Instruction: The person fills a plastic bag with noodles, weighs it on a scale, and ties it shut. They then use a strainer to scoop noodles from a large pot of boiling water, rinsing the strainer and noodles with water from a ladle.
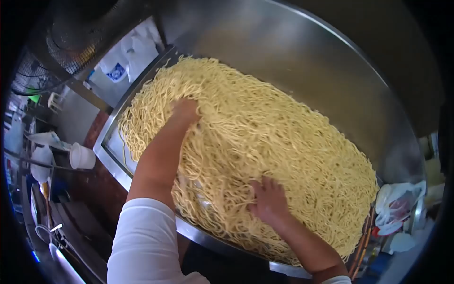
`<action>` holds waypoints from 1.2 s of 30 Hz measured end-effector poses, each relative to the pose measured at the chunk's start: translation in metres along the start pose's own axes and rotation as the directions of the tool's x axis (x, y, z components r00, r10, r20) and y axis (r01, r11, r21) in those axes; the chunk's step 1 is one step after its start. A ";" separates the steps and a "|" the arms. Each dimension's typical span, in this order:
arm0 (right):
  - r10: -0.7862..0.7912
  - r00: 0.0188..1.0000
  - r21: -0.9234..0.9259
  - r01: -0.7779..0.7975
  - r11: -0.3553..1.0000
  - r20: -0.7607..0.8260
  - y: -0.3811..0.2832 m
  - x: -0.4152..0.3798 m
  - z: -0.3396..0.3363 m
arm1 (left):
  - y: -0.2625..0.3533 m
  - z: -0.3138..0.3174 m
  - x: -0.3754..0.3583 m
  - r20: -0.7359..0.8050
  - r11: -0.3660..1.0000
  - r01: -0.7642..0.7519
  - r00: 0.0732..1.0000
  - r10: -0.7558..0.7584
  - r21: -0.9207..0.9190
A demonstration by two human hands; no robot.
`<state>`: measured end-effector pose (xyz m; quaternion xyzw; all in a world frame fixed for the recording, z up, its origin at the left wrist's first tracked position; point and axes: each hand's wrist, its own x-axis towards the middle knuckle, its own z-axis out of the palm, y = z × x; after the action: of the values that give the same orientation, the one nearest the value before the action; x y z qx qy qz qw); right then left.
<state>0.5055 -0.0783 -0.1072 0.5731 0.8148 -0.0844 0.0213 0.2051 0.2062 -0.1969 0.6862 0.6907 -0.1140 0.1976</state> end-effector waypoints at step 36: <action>0.709 0.701 0.121 -0.712 0.692 0.076 0.277 -0.063 -0.081 | 0.192 -0.015 -0.070 0.023 0.819 -0.566 0.823 0.567 0.090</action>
<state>0.7913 -0.0326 -0.0506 0.8423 0.5219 -0.1333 0.0212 0.3921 0.1559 -0.1314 0.8691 0.4501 -0.0802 0.1889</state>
